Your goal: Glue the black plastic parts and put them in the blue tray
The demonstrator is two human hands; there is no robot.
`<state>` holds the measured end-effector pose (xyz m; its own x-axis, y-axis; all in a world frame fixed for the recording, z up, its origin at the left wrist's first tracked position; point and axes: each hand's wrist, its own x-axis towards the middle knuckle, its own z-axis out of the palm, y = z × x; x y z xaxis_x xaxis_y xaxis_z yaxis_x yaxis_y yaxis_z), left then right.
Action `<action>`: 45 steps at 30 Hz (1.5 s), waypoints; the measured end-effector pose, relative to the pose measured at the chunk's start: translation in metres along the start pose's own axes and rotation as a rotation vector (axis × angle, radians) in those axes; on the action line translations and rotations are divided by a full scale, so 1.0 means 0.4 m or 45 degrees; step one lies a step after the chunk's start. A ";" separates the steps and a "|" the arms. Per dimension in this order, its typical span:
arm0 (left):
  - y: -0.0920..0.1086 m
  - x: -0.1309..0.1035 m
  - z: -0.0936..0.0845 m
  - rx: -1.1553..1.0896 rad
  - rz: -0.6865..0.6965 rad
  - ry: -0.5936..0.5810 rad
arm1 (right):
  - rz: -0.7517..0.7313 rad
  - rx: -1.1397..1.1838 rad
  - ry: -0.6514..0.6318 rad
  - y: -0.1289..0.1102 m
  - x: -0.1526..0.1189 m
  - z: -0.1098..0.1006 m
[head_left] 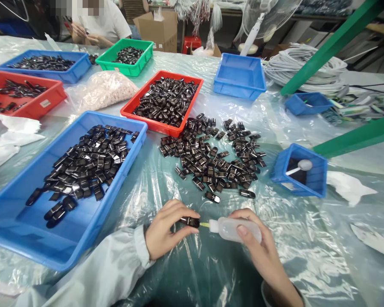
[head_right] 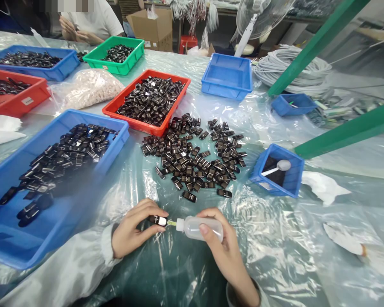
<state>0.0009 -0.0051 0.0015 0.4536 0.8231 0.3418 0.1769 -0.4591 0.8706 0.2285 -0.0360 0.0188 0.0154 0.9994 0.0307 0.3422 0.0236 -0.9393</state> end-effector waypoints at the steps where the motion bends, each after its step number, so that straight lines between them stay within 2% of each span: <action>1: -0.001 0.000 0.000 0.000 0.007 -0.003 | -0.001 0.001 -0.013 -0.001 0.002 -0.001; 7: -0.005 -0.005 0.002 -0.014 -0.043 -0.034 | -0.018 0.011 -0.045 -0.005 0.005 -0.001; 19: -0.006 -0.009 -0.004 0.017 -0.077 -0.090 | -0.036 -0.048 0.103 0.000 -0.007 0.007; 28: -0.008 -0.006 -0.007 -0.052 -0.133 0.036 | -0.056 -0.050 0.087 0.006 -0.009 -0.001; 45: -0.007 -0.007 -0.011 -0.053 -0.121 0.068 | -0.093 -0.094 0.086 0.010 -0.005 0.002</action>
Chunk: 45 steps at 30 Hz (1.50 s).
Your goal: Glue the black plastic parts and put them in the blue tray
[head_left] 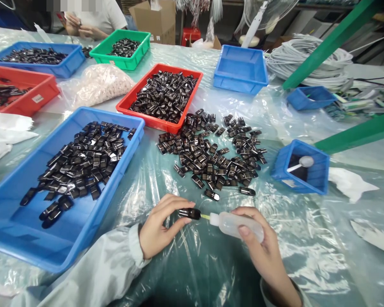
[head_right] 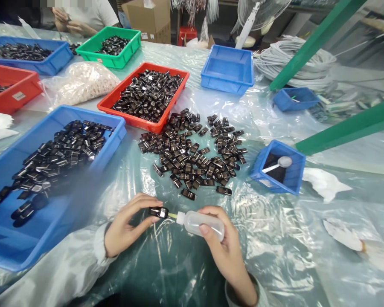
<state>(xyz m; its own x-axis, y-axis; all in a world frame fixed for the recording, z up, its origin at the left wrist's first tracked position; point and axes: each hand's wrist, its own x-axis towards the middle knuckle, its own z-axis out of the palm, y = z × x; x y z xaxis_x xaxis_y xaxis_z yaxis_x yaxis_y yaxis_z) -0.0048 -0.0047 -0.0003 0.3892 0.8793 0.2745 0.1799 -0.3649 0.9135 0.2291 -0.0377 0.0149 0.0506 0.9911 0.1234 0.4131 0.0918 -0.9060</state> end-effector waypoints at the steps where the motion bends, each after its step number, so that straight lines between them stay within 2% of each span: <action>1: 0.001 0.000 0.000 -0.001 0.003 -0.001 | -0.004 -0.003 0.004 -0.001 0.001 0.001; 21: 0.002 -0.002 0.000 0.024 0.021 -0.005 | 0.057 0.063 0.012 -0.001 -0.002 -0.002; 28: -0.004 0.002 -0.005 0.048 -0.158 0.055 | 0.189 0.077 0.095 0.046 -0.032 -0.023; 33: -0.031 0.003 -0.006 0.025 -0.332 0.020 | 0.249 0.022 0.162 0.085 -0.033 -0.028; 40: -0.042 0.005 -0.005 -0.011 -0.388 0.002 | 0.103 -0.090 0.264 0.093 -0.008 -0.007; 43: -0.038 0.009 -0.008 -0.022 -0.400 0.017 | -0.091 -0.228 0.485 0.086 -0.035 -0.005; 45: -0.034 0.010 -0.009 -0.032 -0.424 0.033 | -0.273 -0.330 0.521 0.070 -0.053 0.003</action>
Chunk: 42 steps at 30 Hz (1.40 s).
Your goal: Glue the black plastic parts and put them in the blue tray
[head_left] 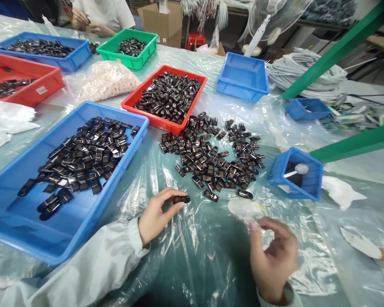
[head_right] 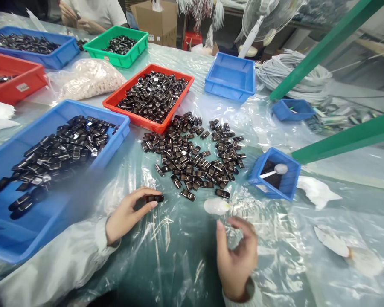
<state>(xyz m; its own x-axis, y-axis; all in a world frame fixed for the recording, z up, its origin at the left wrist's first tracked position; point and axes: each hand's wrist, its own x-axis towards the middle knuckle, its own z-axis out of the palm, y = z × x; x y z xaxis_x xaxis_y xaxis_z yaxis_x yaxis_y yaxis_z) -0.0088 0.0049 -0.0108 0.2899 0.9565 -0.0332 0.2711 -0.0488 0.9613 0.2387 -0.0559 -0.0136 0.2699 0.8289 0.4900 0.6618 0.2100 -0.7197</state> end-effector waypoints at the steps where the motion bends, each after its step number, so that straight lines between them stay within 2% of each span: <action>1: 0.001 0.000 0.000 -0.006 -0.015 0.005 | -0.092 -0.020 -0.056 -0.013 -0.005 0.004; 3: 0.003 -0.001 0.001 -0.018 -0.045 0.012 | -0.212 -0.042 -0.291 -0.037 -0.006 0.026; 5: 0.003 -0.001 0.001 -0.033 -0.066 0.013 | -0.240 -0.067 -0.491 -0.054 0.004 0.067; 8: 0.001 -0.001 0.002 -0.057 -0.091 0.017 | -0.181 -0.130 -0.594 -0.056 0.030 0.135; 11: 0.000 -0.001 0.003 -0.078 -0.112 0.018 | -0.067 -0.137 -0.615 -0.050 0.052 0.170; 16: 0.001 -0.003 0.004 -0.133 -0.139 -0.008 | 0.164 0.116 -0.657 -0.060 0.069 0.152; 23: 0.004 -0.001 0.001 -0.208 -0.125 -0.049 | 0.711 0.811 -0.890 -0.106 0.075 0.127; 27: 0.006 -0.004 0.003 -0.236 -0.093 -0.108 | 0.928 1.096 -0.931 -0.121 0.073 0.130; 34: 0.010 -0.007 0.002 -0.268 -0.052 -0.160 | 1.143 1.394 -0.955 -0.121 0.064 0.138; 42: 0.025 -0.012 -0.003 -0.260 0.022 -0.200 | 1.246 1.475 -1.074 -0.113 0.052 0.135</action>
<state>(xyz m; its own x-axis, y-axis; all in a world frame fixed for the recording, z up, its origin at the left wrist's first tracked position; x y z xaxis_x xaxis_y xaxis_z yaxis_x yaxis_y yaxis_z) -0.0087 0.0001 -0.0006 0.4359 0.8990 -0.0433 0.0783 0.0100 0.9969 0.1766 -0.0203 0.0025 -0.4280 0.8074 -0.4061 -0.4159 -0.5749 -0.7046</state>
